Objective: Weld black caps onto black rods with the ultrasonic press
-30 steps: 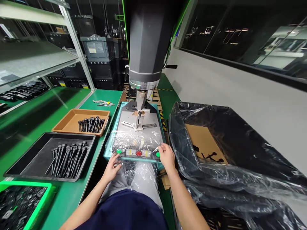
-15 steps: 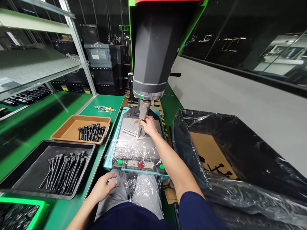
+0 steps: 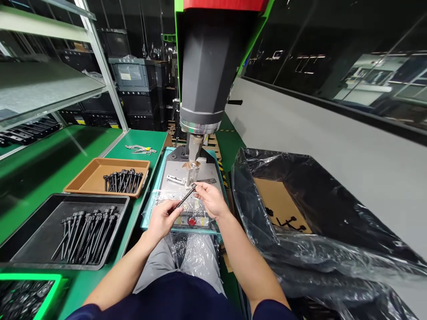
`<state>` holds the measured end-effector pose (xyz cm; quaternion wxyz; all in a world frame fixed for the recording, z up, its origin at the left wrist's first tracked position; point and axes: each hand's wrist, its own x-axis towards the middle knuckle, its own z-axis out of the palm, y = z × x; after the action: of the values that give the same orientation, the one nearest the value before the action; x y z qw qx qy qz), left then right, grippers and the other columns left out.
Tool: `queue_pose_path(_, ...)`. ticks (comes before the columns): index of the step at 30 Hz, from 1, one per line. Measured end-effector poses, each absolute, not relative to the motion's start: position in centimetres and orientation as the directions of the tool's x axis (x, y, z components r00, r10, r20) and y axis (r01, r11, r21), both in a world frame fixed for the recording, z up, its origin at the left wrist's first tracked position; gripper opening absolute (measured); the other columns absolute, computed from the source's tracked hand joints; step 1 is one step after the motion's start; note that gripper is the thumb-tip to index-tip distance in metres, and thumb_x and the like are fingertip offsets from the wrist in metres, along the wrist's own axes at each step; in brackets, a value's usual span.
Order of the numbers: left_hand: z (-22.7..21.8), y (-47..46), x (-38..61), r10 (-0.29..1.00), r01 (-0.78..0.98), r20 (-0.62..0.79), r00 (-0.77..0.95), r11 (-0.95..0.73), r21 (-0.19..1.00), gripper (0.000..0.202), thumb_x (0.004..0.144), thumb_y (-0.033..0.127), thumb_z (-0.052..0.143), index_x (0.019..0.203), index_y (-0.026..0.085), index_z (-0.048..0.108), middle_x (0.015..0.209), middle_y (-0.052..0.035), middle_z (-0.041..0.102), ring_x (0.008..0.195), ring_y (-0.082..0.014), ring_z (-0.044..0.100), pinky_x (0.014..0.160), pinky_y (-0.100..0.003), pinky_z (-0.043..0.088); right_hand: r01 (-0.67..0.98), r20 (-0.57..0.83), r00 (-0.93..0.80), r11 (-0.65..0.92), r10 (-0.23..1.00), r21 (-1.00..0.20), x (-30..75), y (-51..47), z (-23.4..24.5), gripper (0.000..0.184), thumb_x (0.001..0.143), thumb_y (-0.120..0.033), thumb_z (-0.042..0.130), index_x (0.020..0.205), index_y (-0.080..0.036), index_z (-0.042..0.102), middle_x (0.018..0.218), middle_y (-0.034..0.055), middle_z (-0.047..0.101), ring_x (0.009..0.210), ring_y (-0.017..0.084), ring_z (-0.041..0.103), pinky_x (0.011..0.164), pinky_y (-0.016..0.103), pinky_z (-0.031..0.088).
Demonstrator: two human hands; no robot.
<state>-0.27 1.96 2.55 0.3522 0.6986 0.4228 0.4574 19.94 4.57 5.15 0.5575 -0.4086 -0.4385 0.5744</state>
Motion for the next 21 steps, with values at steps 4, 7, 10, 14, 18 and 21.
queue_pose_path(4,2.5,1.2,-0.2,0.959,0.086,0.144,0.244,-0.169,0.982,0.036,0.084,0.049,0.064,0.091,0.015,0.075,0.07,-0.0037,0.066,0.061,-0.0149,0.055,0.06,-0.027,0.043,-0.391,0.016,-0.079,-0.016,0.997,-0.92,19.2,3.7,5.4,0.044,0.066,-0.051,0.088,0.09,-0.02,0.07,0.093,0.0048,0.071,0.082,0.017,0.065,0.075,0.028,0.052)
queue_pose_path(7,2.4,0.9,-0.4,0.942,-0.08,-0.051,0.331,0.082,0.993,0.046,0.078,0.058,0.067,0.085,0.012,0.072,0.07,-0.006,0.069,0.051,-0.0114,0.053,0.049,-0.023,0.037,-0.44,0.007,-0.13,-0.052,0.992,-0.897,18.5,3.8,5.3,0.046,0.065,-0.051,0.089,0.093,-0.021,0.068,0.09,0.0046,0.072,0.077,0.017,0.066,0.069,0.029,0.053)
queue_pose_path(10,2.5,0.9,-1.0,0.91,-0.161,-0.127,0.396,0.205,0.966,0.051,0.075,0.061,0.07,0.088,0.011,0.07,0.072,-0.0083,0.072,0.046,-0.0084,0.051,0.043,-0.02,0.033,-0.448,0.016,-0.162,-0.059,0.987,-0.892,17.7,4.2,5.2,0.047,0.064,-0.048,0.09,0.096,-0.021,0.067,0.09,0.0049,0.072,0.075,0.017,0.066,0.064,0.028,0.052)
queue_pose_path(14,2.8,0.8,-2.3,0.838,-0.187,-0.166,0.519,0.301,0.935,0.053,0.078,0.059,0.068,0.099,0.011,0.067,0.076,-0.0102,0.073,0.046,-0.0094,0.056,0.044,-0.02,0.036,-0.409,0.015,-0.246,-0.09,0.969,-0.908,16.1,4.6,5.0,0.051,0.066,-0.046,0.088,0.105,-0.022,0.067,0.091,0.0053,0.072,0.079,0.02,0.066,0.063,0.029,0.053)
queue_pose_path(18,2.7,1.3,-4.1,0.851,-0.127,-0.161,0.499,0.255,0.958,0.039,0.078,0.049,0.072,0.096,0.016,0.064,0.088,-0.009,0.074,0.063,-0.015,0.068,0.053,-0.022,0.048,-0.316,0.016,-0.236,-0.061,0.972,-0.947,14.1,5.5,4.5,0.049,0.067,-0.046,0.087,0.104,-0.021,0.067,0.09,0.0061,0.071,0.076,0.02,0.065,0.061,0.029,0.053)
queue_pose_path(21,2.5,3.5,-6.7,0.913,-0.008,-0.157,0.376,0.173,0.985,0.027,0.078,0.041,0.071,0.081,0.016,0.06,0.081,-0.0059,0.07,0.065,-0.0166,0.068,0.053,-0.023,0.048,-0.205,0.008,-0.205,-0.035,0.979,-0.978,13.1,6.2,3.9,0.057,0.067,-0.049,0.087,0.112,-0.02,0.065,0.098,0.0084,0.071,0.08,0.021,0.067,0.062,0.029,0.054)
